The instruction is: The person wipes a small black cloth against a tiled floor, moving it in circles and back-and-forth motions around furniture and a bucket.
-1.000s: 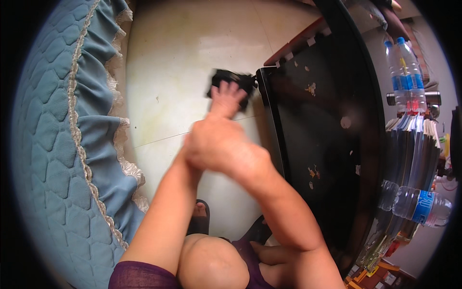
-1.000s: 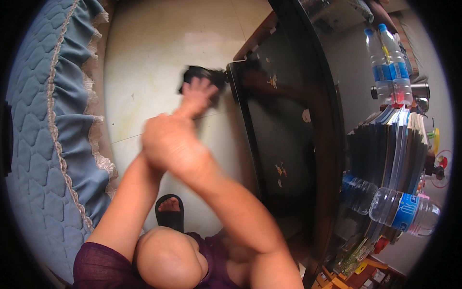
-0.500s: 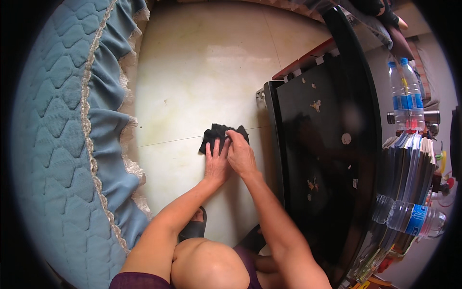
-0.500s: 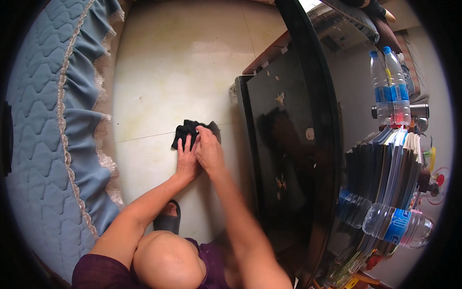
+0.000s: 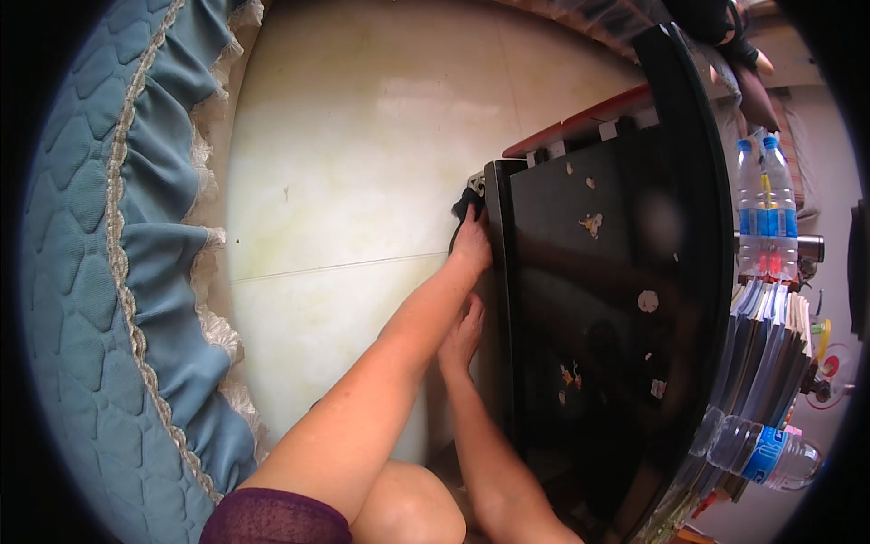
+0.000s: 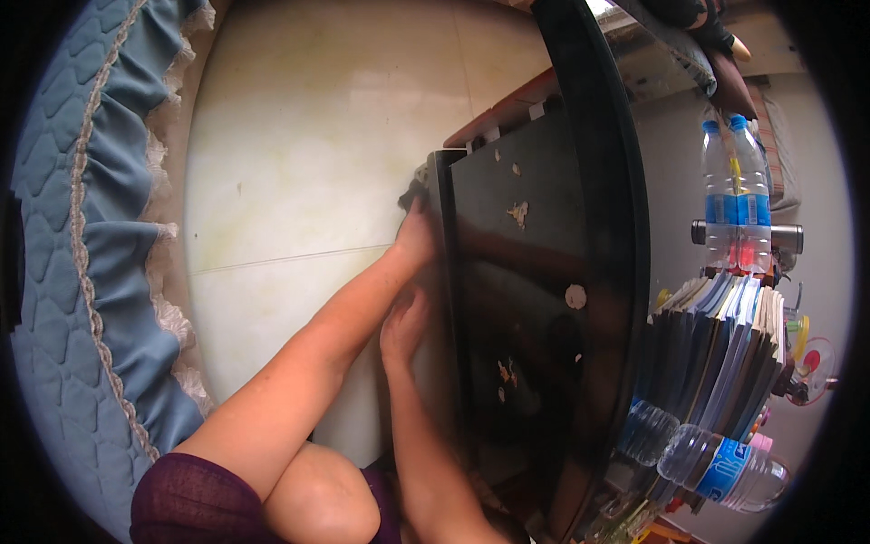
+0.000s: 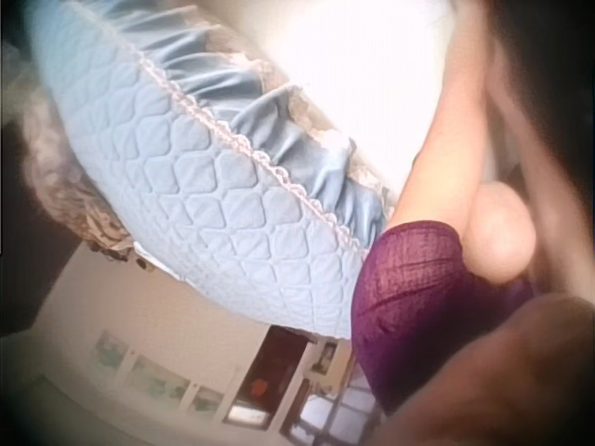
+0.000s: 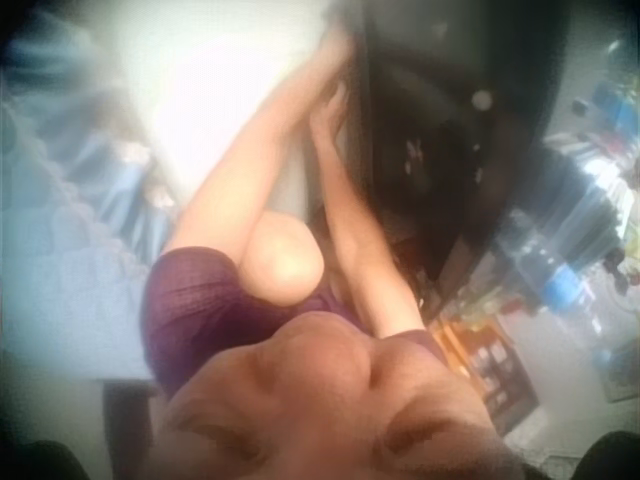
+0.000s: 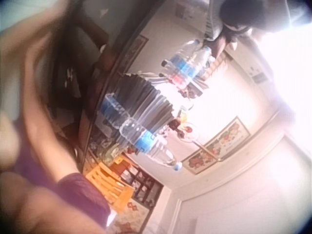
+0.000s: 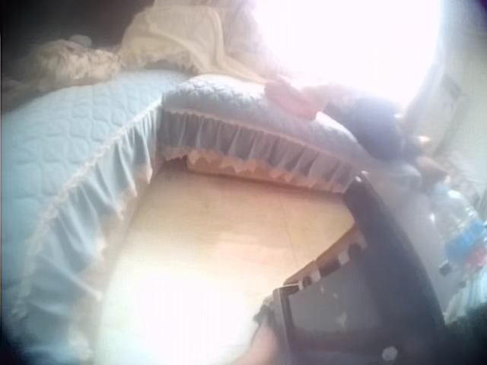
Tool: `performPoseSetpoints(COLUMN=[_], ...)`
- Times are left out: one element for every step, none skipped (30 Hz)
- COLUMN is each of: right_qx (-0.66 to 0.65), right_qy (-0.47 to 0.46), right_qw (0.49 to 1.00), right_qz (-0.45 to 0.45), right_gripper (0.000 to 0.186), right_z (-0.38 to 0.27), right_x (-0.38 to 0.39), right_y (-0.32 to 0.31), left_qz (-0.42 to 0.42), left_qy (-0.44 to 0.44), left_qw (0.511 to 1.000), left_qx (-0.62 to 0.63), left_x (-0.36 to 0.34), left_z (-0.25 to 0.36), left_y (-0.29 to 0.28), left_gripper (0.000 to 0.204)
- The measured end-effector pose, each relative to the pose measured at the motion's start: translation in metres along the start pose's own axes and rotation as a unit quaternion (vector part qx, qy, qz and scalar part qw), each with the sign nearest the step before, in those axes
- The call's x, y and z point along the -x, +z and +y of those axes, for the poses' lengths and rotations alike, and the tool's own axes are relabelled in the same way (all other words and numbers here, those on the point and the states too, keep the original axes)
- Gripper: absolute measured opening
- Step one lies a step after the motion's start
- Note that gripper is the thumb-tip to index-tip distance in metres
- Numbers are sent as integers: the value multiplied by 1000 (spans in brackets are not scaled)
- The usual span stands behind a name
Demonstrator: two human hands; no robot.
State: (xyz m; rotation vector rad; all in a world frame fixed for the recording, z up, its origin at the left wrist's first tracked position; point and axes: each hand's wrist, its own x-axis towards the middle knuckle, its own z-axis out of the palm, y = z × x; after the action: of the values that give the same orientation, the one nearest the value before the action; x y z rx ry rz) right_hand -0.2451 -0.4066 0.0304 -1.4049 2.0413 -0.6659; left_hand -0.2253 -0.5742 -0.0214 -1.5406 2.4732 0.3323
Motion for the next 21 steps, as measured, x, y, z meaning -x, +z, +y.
performPoseSetpoints(right_qx=[-22,-45,-44,-65,-85,-89,-75,-60,-61,-19,24,41,41,63,83,35,35,132,228,227,253], right_qy=[9,18,18,17,15,11,-45,-101,-103,-140,-175,-175,-176,-195,-215,-197,-198,-246,-291,-291,-286], right_qw=[1000,998,998,996,993,992,992,987,986,987,983,984,984,979,973,980,980,960,928,928,923], right_qz=[20,39,41,64,86,85,96,109,112,77,42,-3,-5,6,16,6,5,-21,-47,-49,-52], right_gripper=[36,35,35,34,33,33,32,31,31,32,32,33,33,35,37,42,42,44,46,46,48], right_z=[-5,-9,-8,-7,-5,-14,-27,-37,-40,-40,-39,-30,-29,-27,-28,-21,-14,-12,-10,-9,-13], right_x=[-2,-3,-6,-10,-13,-16,-16,-16,-16,-15,-13,-6,-1,3,10,12,15,14,12,3,-13], right_y=[0,0,-2,-3,-5,-6,-6,-4,-4,-2,0,2,5,7,10,15,15,13,11,11,10], left_qz=[0,23,36,49,67,87,157,228,213,194,193,222,247,260,259,277,295,272,271,269,269], left_qy=[1,19,31,43,58,68,55,45,42,36,36,20,3,-9,-13,-1,10,15,13,7,5], left_qw=[1000,1000,999,998,994,986,974,954,958,961,961,933,896,874,875,888,899,906,907,906,904], left_qx=[1,0,-1,-3,61,122,156,188,189,192,192,283,369,410,408,366,324,323,323,327,332], left_x=[3,10,19,30,53,76,100,124,144,161,172,183,191,200,209,215,218,219,216,208,197], left_z=[-2,-7,-9,-14,-15,-20,-24,-28,-28,-28,-30,-31,-33,-32,-37,-41,-44,-45,-46,-45,-43], left_y=[-4,-5,-11,-23,-32,-37,-24,-12,-7,-1,3,5,4,0,7,16,22,22,21,19,15], left_gripper=[35,37,37,38,38,37,36,36,38,40,40,40,39,38,38,38,38,42,42,43,44])
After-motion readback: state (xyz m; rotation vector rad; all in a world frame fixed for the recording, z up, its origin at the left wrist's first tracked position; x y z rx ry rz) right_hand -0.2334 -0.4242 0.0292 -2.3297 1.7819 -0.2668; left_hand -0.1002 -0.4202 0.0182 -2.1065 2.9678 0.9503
